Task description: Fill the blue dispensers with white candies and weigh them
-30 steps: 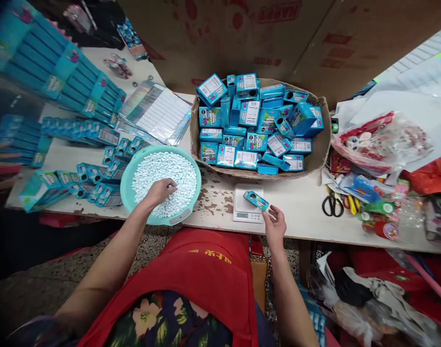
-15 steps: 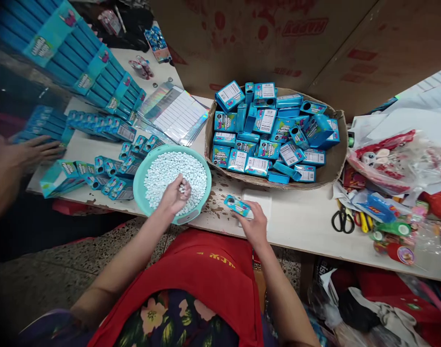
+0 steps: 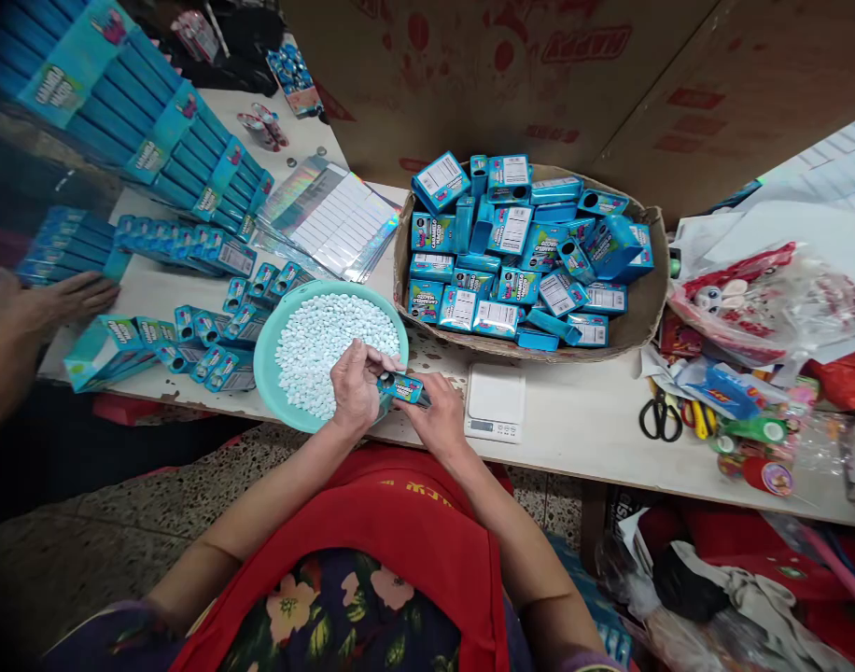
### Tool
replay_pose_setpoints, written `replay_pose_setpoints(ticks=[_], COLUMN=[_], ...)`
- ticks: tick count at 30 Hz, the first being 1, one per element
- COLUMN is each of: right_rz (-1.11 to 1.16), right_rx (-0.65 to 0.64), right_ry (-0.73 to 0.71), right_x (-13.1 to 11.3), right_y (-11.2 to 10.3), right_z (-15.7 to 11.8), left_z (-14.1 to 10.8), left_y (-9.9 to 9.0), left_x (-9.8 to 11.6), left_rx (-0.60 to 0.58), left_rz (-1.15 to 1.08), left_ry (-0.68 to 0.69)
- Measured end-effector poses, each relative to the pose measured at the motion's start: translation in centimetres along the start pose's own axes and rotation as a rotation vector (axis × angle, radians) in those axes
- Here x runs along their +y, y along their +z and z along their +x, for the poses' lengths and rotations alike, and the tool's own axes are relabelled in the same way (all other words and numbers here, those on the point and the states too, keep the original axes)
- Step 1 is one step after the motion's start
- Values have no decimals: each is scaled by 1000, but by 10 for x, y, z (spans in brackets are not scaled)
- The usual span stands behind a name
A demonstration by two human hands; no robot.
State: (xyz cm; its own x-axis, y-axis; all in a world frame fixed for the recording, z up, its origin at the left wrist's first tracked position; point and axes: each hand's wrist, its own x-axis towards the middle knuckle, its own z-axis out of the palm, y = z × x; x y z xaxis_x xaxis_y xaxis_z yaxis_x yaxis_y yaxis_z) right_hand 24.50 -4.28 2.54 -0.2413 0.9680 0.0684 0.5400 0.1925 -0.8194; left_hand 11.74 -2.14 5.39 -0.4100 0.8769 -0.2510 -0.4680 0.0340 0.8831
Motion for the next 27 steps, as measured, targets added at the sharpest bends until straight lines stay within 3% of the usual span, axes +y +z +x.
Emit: replay_pose_setpoints(ticks=[3, 6, 9, 12, 15, 18, 22, 27], right_rz=[77, 157, 153, 54, -12, 0, 4, 155], right_rx=[14, 42, 132, 247, 308, 314, 364, 577], right_ry=[20, 71, 189, 276, 325, 346, 369, 662], right_x=[4, 20, 53, 95, 127, 137, 132, 141], right_y=[-4, -17, -40, -62, -76, -83, -92, -104], right_z=[-2, -12, -31, -48, -58, -64, -78, -107], left_z=[4, 18, 36, 46, 43, 35, 34, 42], left_y=[3, -12, -48, -85, -103, -103, -95, -88], left_x=[5, 6, -3, -21, -40, -52, -52, -45], left_rx=[-20, -6, -20, -88, -175, -192, -185, -194], left_rz=[-7, 111, 513, 1074, 1338, 1395, 1393, 1392], left_ry=[-7, 38, 74, 269, 430, 495, 516, 496])
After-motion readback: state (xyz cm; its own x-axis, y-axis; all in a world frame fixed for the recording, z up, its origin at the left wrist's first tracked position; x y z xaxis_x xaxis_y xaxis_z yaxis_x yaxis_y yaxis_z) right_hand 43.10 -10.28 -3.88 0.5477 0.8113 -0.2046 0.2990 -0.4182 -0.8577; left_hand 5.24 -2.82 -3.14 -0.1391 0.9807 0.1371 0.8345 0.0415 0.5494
